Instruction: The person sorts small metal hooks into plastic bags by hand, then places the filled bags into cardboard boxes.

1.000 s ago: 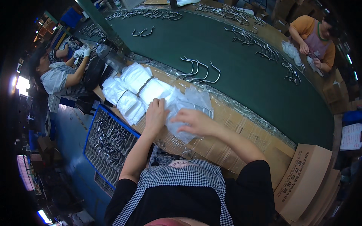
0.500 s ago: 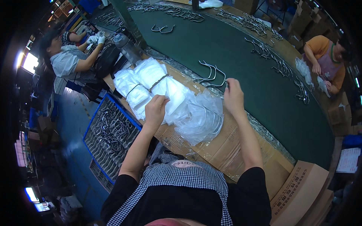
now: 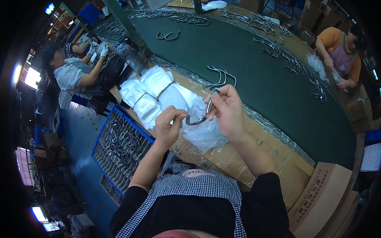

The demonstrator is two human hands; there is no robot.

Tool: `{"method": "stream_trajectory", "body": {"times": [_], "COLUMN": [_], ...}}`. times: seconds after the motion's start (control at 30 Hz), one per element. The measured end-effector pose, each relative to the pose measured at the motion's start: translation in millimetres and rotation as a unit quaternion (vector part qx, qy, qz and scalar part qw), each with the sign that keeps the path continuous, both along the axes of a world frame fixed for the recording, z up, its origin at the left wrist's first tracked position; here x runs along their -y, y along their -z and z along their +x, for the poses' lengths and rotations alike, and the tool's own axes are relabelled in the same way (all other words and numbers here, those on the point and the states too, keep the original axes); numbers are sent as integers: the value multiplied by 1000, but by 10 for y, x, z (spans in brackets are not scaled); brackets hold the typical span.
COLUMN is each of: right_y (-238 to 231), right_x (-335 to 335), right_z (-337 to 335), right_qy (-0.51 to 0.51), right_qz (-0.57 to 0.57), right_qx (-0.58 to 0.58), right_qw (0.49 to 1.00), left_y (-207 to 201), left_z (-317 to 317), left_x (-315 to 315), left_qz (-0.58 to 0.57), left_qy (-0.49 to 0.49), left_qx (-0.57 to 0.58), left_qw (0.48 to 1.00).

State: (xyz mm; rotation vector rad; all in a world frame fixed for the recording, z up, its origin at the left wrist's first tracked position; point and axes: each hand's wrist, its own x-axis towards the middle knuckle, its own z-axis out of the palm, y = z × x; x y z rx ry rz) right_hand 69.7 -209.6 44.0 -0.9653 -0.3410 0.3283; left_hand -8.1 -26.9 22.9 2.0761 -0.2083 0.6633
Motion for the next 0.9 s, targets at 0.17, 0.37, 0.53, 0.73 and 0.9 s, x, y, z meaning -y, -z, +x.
{"method": "stream_trajectory", "body": {"times": [0.17, 0.37, 0.53, 0.73, 0.9], "right_y": [76, 522, 693, 1346, 1354], "right_x": [-18, 184, 120, 369, 442], "right_z": [-332, -308, 69, 925, 968], "right_qy": [177, -58, -49, 181, 141], "right_qz": [-311, -514, -379, -557, -606], "right_qx": [700, 570, 412, 437, 466], "right_qw": [617, 638, 827, 683, 630], "left_y": [-176, 357, 1088, 752, 647], "left_z": [-189, 46, 257, 270, 259], "left_x": [232, 120, -343, -390, -428], "left_qz": [18, 154, 263, 147, 175], "left_qy": [21, -56, -134, -124, -173], "left_qx": [97, 18, -73, -156, -37], "left_qw": [995, 986, 953, 969, 968]}}
